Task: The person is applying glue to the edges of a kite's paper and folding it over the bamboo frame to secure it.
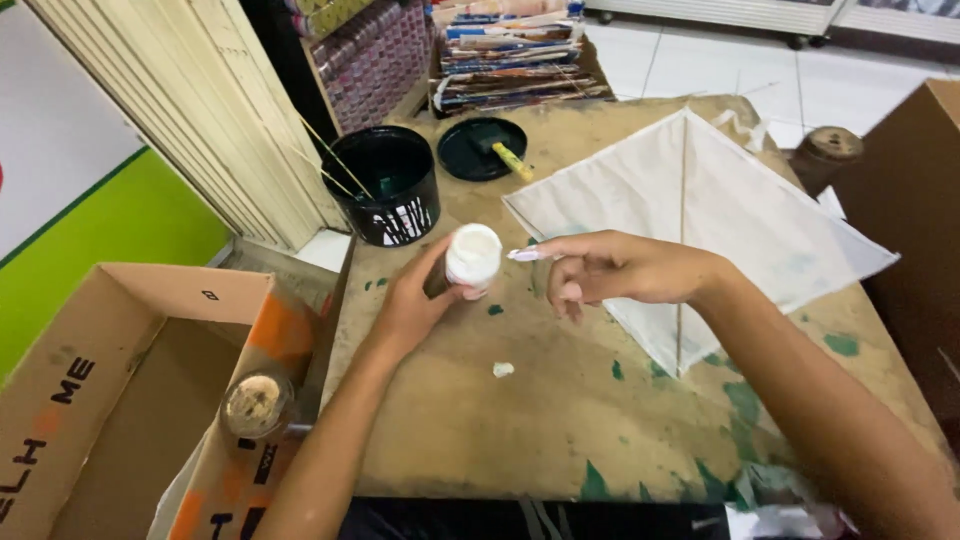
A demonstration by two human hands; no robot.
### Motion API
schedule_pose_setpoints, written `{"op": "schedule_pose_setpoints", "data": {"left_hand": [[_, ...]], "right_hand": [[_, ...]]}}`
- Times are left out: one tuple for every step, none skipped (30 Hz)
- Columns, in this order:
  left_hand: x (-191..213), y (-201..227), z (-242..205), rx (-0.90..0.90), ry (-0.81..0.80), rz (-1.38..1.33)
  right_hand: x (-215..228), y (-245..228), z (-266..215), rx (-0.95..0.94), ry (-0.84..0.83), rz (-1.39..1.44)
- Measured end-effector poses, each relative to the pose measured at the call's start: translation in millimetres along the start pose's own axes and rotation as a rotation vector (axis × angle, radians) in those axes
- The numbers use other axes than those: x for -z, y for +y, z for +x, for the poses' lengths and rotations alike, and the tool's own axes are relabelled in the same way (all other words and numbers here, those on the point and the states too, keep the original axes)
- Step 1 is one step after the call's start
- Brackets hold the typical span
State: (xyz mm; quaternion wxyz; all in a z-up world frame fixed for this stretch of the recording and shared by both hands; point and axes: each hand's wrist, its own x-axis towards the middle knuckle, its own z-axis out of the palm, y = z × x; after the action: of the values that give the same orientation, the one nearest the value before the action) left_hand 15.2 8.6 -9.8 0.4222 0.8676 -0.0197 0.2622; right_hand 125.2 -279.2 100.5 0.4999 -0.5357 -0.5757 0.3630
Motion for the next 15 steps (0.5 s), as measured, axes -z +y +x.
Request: {"op": "schedule_pose_setpoints", "data": {"left_hand": [[4.3,10.1,-0.3,0.005,-0.009,-0.009],[8.9,20.4,0.0,0.035,-0.005,0.019],[13.7,30.9,-0.7,0.067,0.000,0.045],[15.6,35.2,0.5,0.073,-0.009,0.035],[17.9,39.2,1.1,0.056,0.006,0.054],[20.2,43.2,1.8,0.038,0.021,0.072],[21.5,37.9,4.2,0.043,0.017,0.064],[22.4,32.6,6.8,-0.139,0.127,0.035],[22.4,27.4,10.2,-0.320,0.236,0.003],[22.6,35.9,13.5,-0.313,0.230,-0.007],[20.9,43.6,14.5,-0.428,0.331,-0.012],[20.5,51.3,16.9,-0.542,0.432,-0.017],[20.5,62.2,19.5,-0.526,0.424,-0.032],[20.5,73.1,21.7,-0.583,0.481,-0.046],[17.5,81.0,21.8,-0.659,0.543,-0.044]], "right_hand": [[-0.5,-3.5,-6.8,-0.010,0.007,0.006],[-0.8,-7.4,-13.5,-0.035,0.064,-0.047],[-1.8,-12.1,-20.2,-0.062,0.119,-0.100],[0.6,-13.8,-26.7,-0.074,0.124,-0.095],[3.2,-14.9,-32.7,-0.132,0.194,-0.142],[5.9,-16.1,-38.8,-0.190,0.263,-0.188],[2.7,-22.5,-43.0,-0.201,0.265,-0.186],[-0.1,-29.0,-47.2,-0.263,0.308,-0.277],[-2.3,-35.7,-51.9,-0.328,0.351,-0.366],[-3.8,-41.0,-55.9,-0.341,0.354,-0.362],[-7.6,-42.9,-63.0,-0.397,0.363,-0.464],[-10.6,-45.7,-68.4,-0.453,0.371,-0.566],[-11.2,-55.2,-68.3,-0.475,0.371,-0.559],[-12.0,-64.4,-68.4,-0.516,0.361,-0.594],[-13.5,-64.5,-71.7,-0.533,0.356,-0.639]]}}
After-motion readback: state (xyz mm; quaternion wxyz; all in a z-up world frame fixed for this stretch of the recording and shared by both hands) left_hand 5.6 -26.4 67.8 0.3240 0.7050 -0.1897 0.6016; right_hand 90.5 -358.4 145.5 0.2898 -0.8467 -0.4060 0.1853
